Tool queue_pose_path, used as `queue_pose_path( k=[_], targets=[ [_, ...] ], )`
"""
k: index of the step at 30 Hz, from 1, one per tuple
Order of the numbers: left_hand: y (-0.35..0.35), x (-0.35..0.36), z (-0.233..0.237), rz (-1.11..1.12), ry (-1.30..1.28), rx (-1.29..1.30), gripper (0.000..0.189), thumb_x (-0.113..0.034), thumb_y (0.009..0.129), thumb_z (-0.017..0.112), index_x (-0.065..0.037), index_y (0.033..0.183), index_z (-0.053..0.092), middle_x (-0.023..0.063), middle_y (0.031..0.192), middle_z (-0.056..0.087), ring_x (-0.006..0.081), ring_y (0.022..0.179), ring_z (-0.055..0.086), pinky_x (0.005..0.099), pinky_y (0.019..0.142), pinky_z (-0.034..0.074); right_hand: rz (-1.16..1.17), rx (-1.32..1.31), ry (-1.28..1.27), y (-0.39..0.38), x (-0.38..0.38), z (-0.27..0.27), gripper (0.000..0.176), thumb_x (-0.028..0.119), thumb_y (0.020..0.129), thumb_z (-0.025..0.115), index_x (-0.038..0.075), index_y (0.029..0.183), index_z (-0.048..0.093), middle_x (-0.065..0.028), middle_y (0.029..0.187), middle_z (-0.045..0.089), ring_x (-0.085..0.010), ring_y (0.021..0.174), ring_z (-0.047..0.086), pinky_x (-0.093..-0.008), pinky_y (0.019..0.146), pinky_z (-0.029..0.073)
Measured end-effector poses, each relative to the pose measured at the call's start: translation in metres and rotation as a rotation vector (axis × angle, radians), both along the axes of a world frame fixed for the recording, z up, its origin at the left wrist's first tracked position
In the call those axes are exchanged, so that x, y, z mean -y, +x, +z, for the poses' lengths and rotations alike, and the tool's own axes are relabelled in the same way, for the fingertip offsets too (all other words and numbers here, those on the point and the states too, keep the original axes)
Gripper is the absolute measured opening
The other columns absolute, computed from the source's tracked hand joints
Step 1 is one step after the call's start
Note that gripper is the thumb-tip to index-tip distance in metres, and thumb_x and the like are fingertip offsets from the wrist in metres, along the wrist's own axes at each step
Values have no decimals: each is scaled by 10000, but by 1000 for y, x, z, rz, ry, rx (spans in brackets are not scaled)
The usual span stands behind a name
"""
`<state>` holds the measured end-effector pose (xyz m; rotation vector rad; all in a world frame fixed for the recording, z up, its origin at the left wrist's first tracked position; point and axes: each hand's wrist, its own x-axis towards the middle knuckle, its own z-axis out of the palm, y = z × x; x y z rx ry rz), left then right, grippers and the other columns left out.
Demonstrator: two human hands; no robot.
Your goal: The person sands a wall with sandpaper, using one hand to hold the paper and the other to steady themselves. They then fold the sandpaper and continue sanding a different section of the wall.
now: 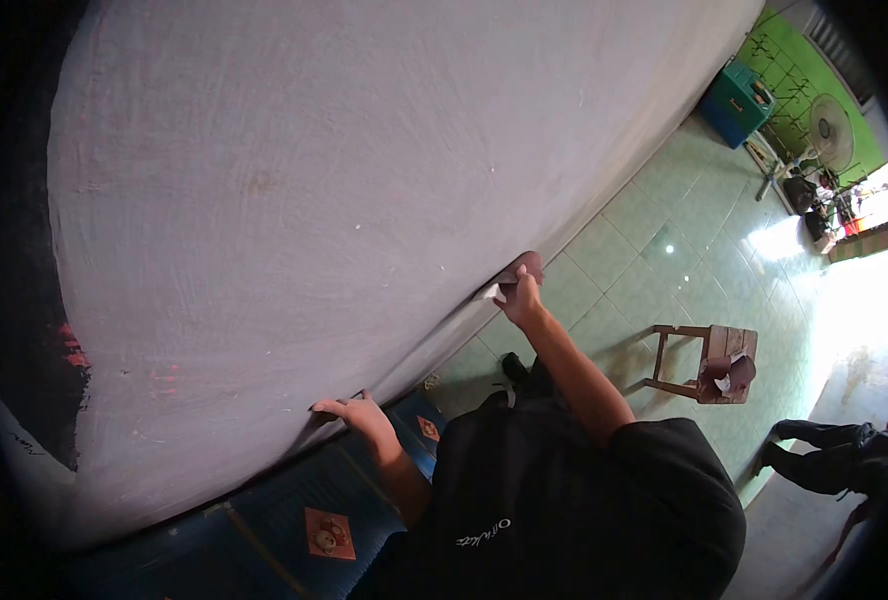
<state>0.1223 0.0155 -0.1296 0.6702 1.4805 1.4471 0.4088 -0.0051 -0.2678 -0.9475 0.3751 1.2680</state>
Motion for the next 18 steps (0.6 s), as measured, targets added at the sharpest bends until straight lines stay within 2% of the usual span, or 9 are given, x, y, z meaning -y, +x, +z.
queue_pose_path(
  k=[2, 4, 5, 6, 9, 11, 12, 13, 18],
  targets=[
    [-5, -3, -6, 0, -32, -3, 980, -818, 803, 195, -191, 1513, -55, 77, 1575, -56, 280, 1438, 39, 602, 1108, 103, -40, -46, -2, 18, -20, -104, 495, 429, 1010, 229, 175, 1422, 332, -14, 1465, 377, -231, 1358, 312, -533, 1068, 182],
    [-8, -2, -10, -15, -31, -4, 986, -821, 800, 194, -188, 1513, -57, 83, 1575, -52, 281, 1437, 43, 601, 1107, 112, -100, -177, 110, 26, -22, -107, 514, 447, 1006, 230, 172, 1430, 322, -17, 1469, 379, -237, 1351, 329, -525, 1048, 214],
    [-8, -4, -10, -21, -28, -7, 993, -825, 796, 192, -185, 1512, -60, 88, 1575, -47, 282, 1437, 47, 600, 1107, 121, -124, -145, 103, 26, -17, -108, 522, 436, 1002, 256, 149, 1435, 307, -33, 1489, 334, -234, 1374, 292, -558, 1078, 140],
    [-5, -6, -8, -27, -22, -5, 993, -825, 796, 192, -185, 1512, -60, 88, 1575, -47, 282, 1437, 47, 600, 1107, 121, -146, -111, 95, 23, -13, -79, 533, 424, 998, 282, 125, 1440, 292, -50, 1509, 290, -230, 1396, 255, -592, 1109, 65],
    [-2, -3, -2, -1, -49, -31, 998, -829, 792, 190, -187, 1511, -68, 92, 1575, -55, 283, 1438, 44, 598, 1106, 135, -2, -6, -20, 5, 4, -9, 553, 428, 989, 312, 115, 1445, 288, -42, 1504, 300, -212, 1393, 255, -580, 1105, 93],
    [-1, -2, 0, -2, -43, -30, 996, -828, 792, 190, -190, 1510, -74, 101, 1574, -53, 289, 1439, 46, 593, 1109, 136, -45, -7, -13, 19, -12, -61, 536, 460, 990, 301, 144, 1422, 331, -22, 1477, 352, -223, 1361, 305, -567, 1076, 154],
    [-4, -2, -2, -7, -44, -32, 996, -828, 792, 190, -190, 1510, -74, 101, 1574, -53, 289, 1439, 46, 593, 1109, 136, -88, -17, -8, 22, -15, -65, 525, 493, 990, 291, 174, 1399, 374, -2, 1450, 403, -235, 1329, 355, -554, 1047, 215],
    [-7, -2, -6, -30, -36, -33, 996, -827, 793, 191, -190, 1509, -77, 104, 1574, -58, 294, 1441, 39, 591, 1110, 134, -93, -20, -9, 22, -12, -70, 525, 493, 990, 291, 174, 1399, 374, -2, 1450, 403, -235, 1329, 355, -554, 1047, 215],
    [-1, 3, -2, -56, 0, -223, 987, -817, 806, 202, -183, 1509, -78, 107, 1573, -75, 306, 1443, 23, 590, 1113, 124, -74, -10, -15, 21, -6, -37, 545, 469, 989, 258, 194, 1458, 289, 9, 1524, 286, -190, 1412, 193, -559, 1102, 41]
  ],
)
